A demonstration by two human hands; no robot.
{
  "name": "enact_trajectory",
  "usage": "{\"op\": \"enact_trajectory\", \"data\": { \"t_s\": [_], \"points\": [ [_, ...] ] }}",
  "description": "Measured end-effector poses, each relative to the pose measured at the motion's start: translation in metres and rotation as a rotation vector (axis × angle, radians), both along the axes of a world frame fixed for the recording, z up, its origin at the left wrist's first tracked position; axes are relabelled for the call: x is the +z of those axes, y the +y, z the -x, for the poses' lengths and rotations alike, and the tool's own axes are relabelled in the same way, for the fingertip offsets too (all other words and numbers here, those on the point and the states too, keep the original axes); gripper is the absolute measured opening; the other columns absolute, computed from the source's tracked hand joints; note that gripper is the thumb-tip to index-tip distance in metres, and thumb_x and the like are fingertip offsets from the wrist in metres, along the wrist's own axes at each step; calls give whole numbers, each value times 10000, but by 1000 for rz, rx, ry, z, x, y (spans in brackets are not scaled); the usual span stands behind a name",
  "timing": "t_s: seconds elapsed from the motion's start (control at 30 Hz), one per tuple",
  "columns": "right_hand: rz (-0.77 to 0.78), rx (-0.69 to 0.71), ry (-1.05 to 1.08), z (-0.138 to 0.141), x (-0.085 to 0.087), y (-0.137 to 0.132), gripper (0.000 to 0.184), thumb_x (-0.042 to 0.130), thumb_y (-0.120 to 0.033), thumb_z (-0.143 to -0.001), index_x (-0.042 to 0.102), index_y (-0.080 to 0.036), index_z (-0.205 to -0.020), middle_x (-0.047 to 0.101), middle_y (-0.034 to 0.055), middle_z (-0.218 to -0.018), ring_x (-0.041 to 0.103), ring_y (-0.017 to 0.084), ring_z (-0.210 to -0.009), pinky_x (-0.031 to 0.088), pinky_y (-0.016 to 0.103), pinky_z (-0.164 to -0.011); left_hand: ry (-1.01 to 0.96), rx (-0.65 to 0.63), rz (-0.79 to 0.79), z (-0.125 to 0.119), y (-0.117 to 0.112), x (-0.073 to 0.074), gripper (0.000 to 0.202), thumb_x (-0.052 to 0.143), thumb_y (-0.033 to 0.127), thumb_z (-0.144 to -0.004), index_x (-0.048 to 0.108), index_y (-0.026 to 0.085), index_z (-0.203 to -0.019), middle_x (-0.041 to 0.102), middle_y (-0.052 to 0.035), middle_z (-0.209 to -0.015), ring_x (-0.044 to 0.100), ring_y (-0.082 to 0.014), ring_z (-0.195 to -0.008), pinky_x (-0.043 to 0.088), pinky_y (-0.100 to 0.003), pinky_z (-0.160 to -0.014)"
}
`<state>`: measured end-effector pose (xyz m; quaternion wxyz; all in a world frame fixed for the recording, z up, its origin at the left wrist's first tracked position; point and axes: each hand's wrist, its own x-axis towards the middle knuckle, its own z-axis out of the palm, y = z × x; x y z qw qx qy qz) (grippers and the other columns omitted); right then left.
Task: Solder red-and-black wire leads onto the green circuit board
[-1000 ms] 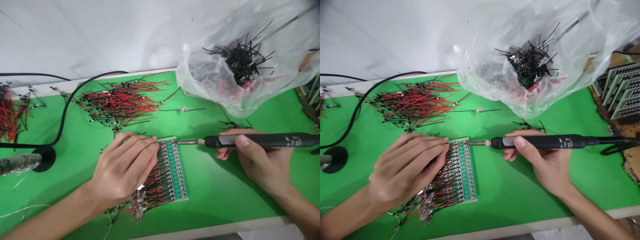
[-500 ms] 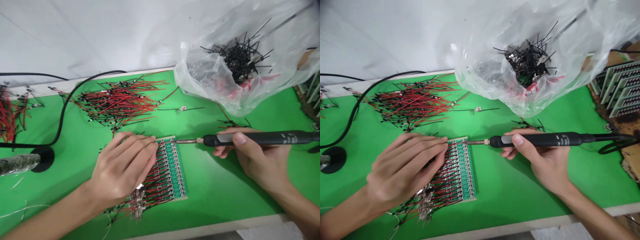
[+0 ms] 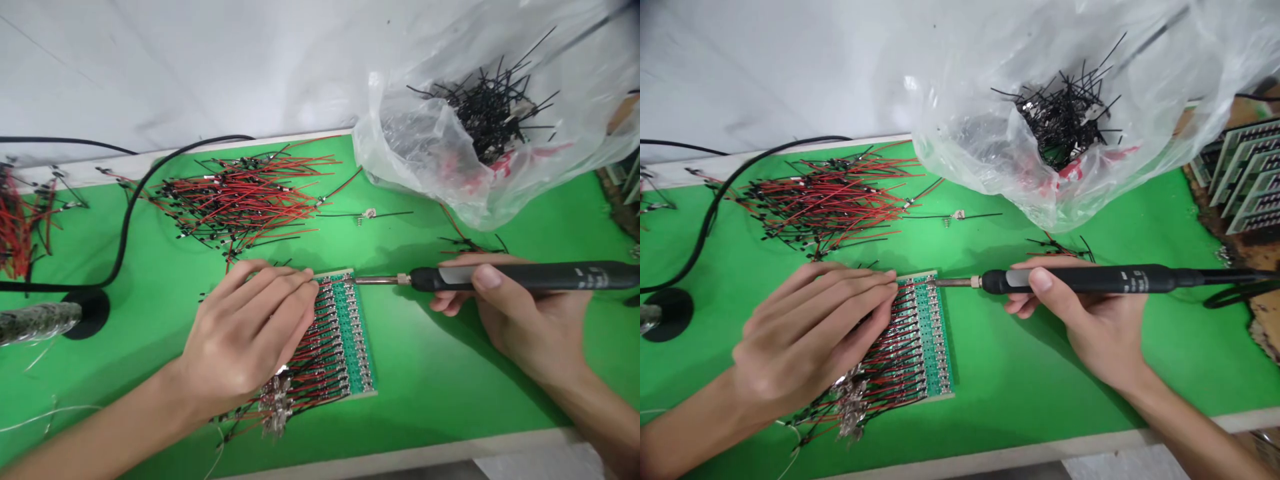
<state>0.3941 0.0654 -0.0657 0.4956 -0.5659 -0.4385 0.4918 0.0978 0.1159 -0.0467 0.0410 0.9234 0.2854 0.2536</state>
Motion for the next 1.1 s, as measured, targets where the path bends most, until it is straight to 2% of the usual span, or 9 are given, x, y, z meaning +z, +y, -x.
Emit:
{"op": "enact_trajectory", "data": {
  "t_s": [0.43, 1.1],
  "points": [
    [-32, 2, 1, 1, 0, 1, 156, 660, -272, -944, 808, -238, -982, 797, 31, -745, 726, 180, -590, 620, 291, -502, -11, -10, 21, -1, 1, 1, 264, 759, 28, -797, 713, 72, -1053, 771, -98, -1016, 726, -221, -930, 571, -393, -809],
    [-63, 23, -49, 1, 1, 1, 140, 673, -293, -938, 805, -272, -979, 787, 5, -720, 727, 175, -576, 632, 283, -499, 37, 6, 41, -1, 0, 4, 251, 753, 70, -823, 694, 104, -1064, 768, -80, -1043, 717, -221, -920, 568, -400, -806]
  ]
}}
